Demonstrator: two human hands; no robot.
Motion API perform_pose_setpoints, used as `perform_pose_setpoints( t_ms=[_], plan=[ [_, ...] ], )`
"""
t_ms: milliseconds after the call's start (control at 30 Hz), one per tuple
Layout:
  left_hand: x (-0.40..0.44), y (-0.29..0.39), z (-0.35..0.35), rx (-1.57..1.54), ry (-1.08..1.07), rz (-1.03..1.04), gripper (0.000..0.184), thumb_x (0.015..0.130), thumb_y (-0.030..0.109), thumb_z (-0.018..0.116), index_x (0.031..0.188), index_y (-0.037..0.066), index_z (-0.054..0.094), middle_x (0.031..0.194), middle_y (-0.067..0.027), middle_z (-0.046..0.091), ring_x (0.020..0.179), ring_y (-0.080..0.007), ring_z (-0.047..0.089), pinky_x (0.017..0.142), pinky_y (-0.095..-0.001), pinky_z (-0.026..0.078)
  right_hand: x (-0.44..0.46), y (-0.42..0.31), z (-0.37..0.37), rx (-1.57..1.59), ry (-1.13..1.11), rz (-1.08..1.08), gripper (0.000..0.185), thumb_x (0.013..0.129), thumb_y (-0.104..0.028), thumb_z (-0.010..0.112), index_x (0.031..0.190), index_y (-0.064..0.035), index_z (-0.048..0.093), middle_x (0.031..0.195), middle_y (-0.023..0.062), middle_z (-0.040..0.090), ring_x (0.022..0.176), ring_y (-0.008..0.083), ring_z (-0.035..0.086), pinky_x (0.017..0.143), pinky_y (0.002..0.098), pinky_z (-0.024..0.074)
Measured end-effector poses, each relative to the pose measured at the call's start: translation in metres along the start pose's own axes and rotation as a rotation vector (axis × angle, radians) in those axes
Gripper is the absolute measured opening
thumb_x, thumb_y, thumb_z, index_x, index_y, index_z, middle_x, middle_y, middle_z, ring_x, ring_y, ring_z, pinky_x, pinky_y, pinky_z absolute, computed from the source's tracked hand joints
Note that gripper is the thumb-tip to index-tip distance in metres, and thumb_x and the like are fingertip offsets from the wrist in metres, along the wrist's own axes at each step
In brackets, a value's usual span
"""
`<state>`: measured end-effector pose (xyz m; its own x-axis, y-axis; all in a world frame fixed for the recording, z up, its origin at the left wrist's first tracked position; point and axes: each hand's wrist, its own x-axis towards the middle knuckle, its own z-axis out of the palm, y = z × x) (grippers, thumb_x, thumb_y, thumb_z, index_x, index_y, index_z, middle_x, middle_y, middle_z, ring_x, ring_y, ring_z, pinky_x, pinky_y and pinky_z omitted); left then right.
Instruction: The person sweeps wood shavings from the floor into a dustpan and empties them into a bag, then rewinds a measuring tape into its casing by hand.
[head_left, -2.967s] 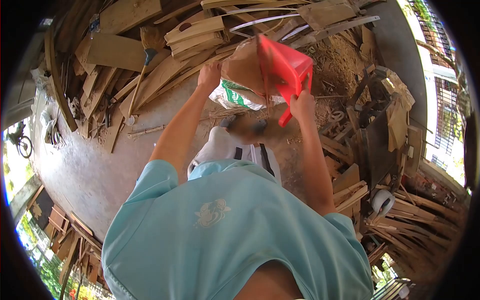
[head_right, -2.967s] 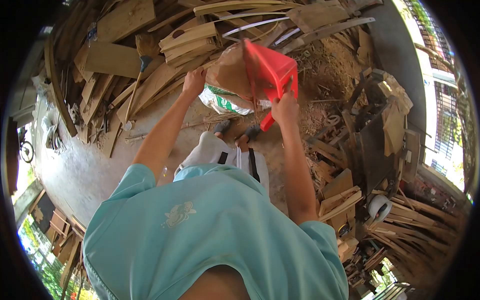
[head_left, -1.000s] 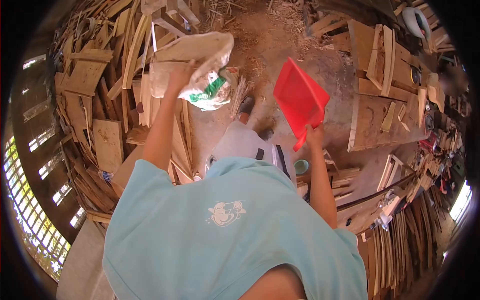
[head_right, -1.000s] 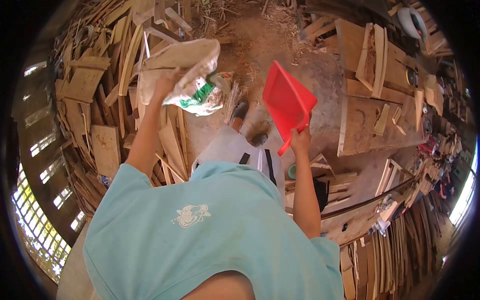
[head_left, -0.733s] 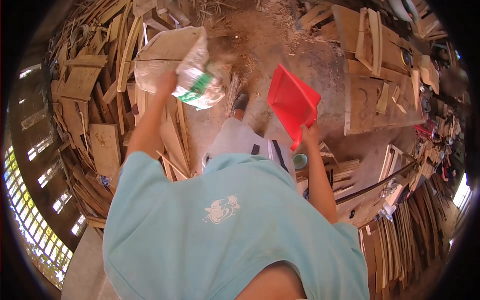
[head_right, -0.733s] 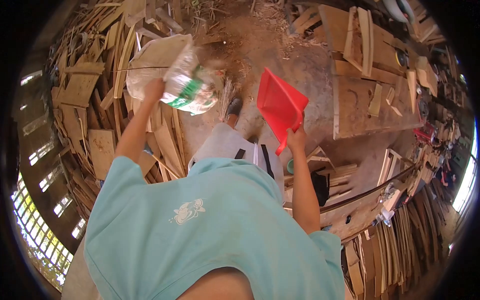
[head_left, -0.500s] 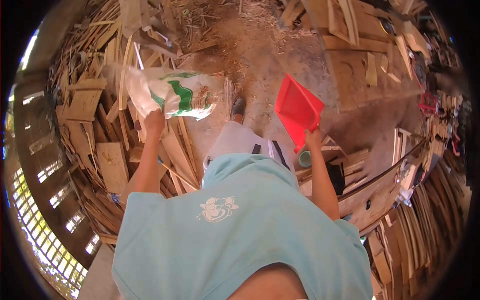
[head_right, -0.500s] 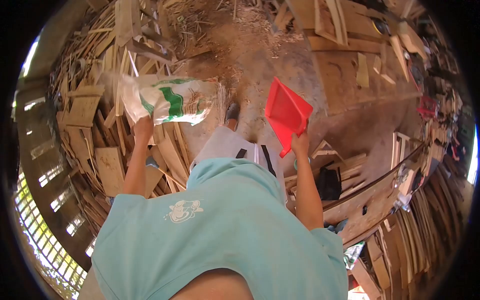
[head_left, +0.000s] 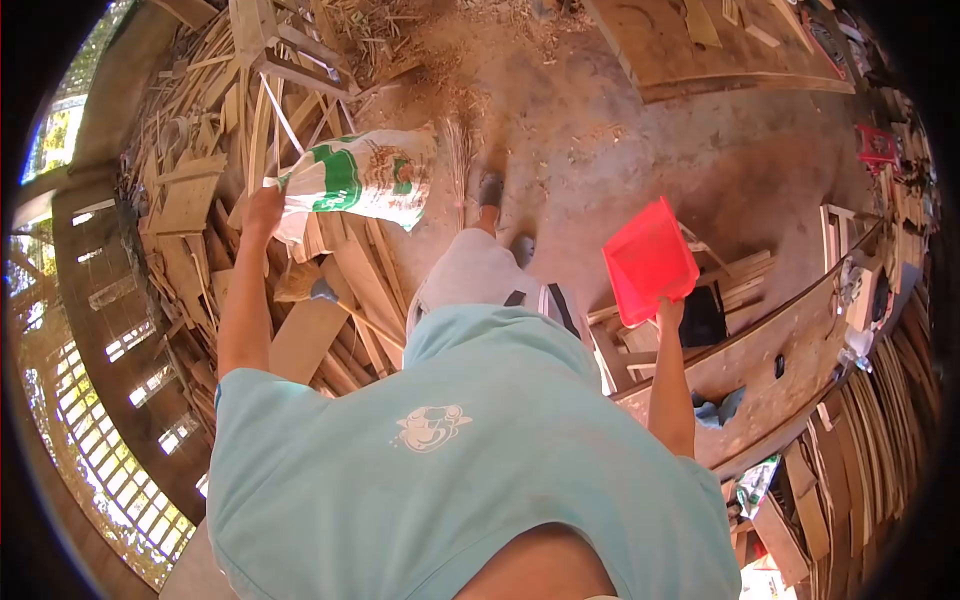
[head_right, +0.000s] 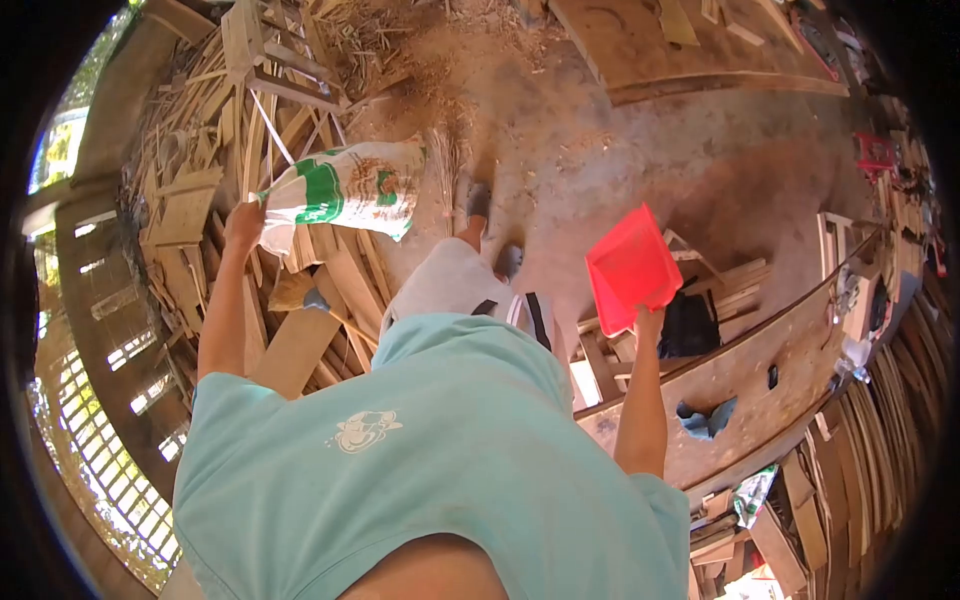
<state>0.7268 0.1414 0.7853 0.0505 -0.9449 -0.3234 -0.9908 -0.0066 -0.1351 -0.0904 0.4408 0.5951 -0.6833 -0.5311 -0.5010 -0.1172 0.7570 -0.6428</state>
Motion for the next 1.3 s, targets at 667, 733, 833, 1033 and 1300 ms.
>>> perform_pose_setpoints(
  t_ms=[667,733,833,1033,1300],
  plan=[
    [-0.263,-0.021,0.122,-0.062,-0.246,-0.384,0.05,0.096,0.042,0.043,0.083,0.0,0.066,0.081,-0.0234,0.065,0.079,-0.0412,0.063,0.069,-0.0513,0.05,0.015,-0.126,0.029,0.372,-0.223,0.28,0.051,0.076,-0.018,0.066,0.123,-0.0144,0.046,0.098,0.008,0.061,0.079,0.0251,0.065,0.061,0.0443,0.0583],
    [-0.29,-0.02,0.135,-0.095,-0.347,-0.463,0.052,0.097,0.043,0.042,0.085,-0.001,0.067,0.082,-0.0248,0.065,0.08,-0.0424,0.063,0.07,-0.0513,0.05,0.005,-0.158,0.048,0.384,-0.237,0.254,0.041,0.076,-0.02,0.068,0.114,-0.0124,0.052,0.09,0.0068,0.063,0.075,0.0236,0.065,0.061,0.0422,0.0579],
    [-0.316,-0.024,0.172,-0.219,-0.227,-0.583,0.052,0.095,0.045,0.045,0.091,-0.003,0.065,0.091,-0.0263,0.064,0.087,-0.0438,0.061,0.074,-0.051,0.049,0.002,-0.182,0.073,0.48,-0.276,0.314,0.037,0.077,-0.018,0.067,0.111,-0.0113,0.055,0.092,0.0084,0.063,0.078,0.0244,0.065,0.065,0.0408,0.0578],
    [-0.291,-0.058,0.2,-0.184,-0.218,-0.487,0.045,0.091,0.041,0.053,0.09,-0.001,0.068,0.089,-0.0241,0.066,0.086,-0.0414,0.064,0.074,-0.0506,0.048,-0.005,-0.157,0.128,0.619,-0.328,0.421,0.032,0.073,-0.016,0.066,0.102,-0.0094,0.057,0.09,0.0103,0.063,0.077,0.0266,0.063,0.062,0.0404,0.0545],
    [-0.261,-0.071,0.196,-0.545,-0.395,-0.911,0.054,0.09,0.046,0.056,0.104,-0.005,0.066,0.092,-0.0142,0.067,0.088,-0.0251,0.066,0.072,-0.0398,0.052,-0.036,-0.07,0.126,0.981,-0.388,0.671,0.024,0.079,-0.022,0.064,0.099,-0.0103,0.058,0.095,0.0111,0.064,0.088,0.0291,0.063,0.08,0.0479,0.053]
  ],
)
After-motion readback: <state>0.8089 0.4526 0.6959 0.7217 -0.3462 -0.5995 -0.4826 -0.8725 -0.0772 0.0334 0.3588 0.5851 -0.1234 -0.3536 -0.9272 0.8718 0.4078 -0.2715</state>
